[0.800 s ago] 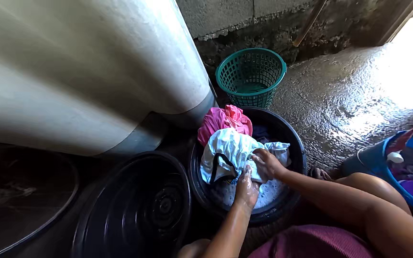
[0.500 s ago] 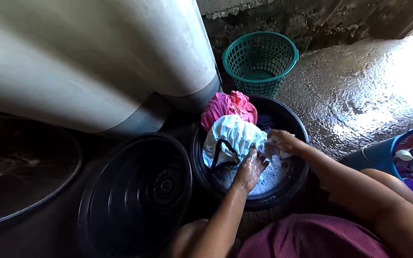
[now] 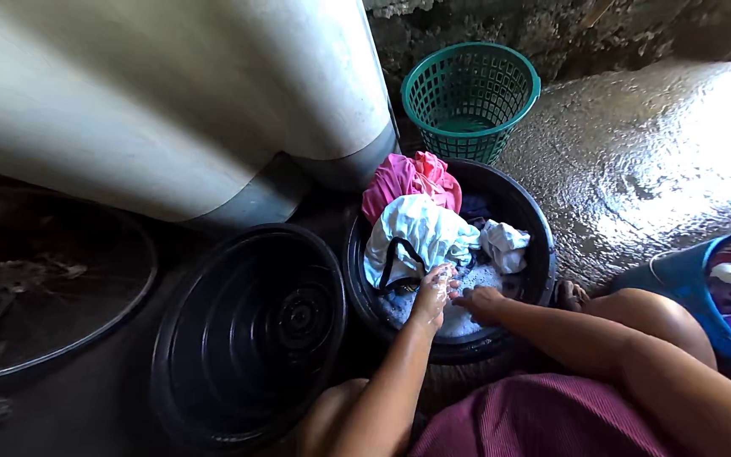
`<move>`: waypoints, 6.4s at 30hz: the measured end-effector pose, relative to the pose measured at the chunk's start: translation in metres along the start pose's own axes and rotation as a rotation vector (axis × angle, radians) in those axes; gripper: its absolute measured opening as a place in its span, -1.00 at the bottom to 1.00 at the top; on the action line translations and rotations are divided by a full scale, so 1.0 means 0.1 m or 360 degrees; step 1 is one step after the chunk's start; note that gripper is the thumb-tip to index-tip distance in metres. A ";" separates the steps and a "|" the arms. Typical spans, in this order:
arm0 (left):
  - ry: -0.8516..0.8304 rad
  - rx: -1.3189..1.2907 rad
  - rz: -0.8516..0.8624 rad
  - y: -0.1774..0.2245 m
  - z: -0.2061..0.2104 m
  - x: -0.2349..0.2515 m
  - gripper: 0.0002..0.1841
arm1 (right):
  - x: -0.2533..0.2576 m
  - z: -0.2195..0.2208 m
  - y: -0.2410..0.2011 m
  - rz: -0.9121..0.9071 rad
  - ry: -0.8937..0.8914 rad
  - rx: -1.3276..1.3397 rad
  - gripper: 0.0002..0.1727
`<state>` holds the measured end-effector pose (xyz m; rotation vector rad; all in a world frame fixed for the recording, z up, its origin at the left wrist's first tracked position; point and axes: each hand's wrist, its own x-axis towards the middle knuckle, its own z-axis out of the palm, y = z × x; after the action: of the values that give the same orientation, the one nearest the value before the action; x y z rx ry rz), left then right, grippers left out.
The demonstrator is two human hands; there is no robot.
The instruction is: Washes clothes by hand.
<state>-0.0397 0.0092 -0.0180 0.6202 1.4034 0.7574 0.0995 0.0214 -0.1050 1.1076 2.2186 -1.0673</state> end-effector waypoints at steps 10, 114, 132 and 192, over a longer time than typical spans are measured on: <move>0.0060 0.0192 0.0083 0.05 -0.23 -0.07 -0.62 | 0.16 0.15 -0.04 0.0129 -0.0271 -0.0234 -0.58; 0.0150 0.0162 0.0932 0.25 -0.03 0.01 -0.56 | -0.52 -0.86 0.01 -0.0294 0.1250 0.1073 -0.69; -0.0091 -0.0195 0.0320 0.26 -0.04 -0.12 -0.58 | -0.60 -1.07 0.03 -0.0311 0.1237 0.1243 -0.70; 0.0158 -0.0791 -0.0201 0.20 0.60 -0.44 -0.42 | -0.75 -0.60 -0.69 -0.0255 0.1352 0.0851 -0.53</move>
<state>0.0176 -0.0091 0.0294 0.1076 1.2641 0.9998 0.0849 0.0077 0.0112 1.9145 2.7561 -1.5136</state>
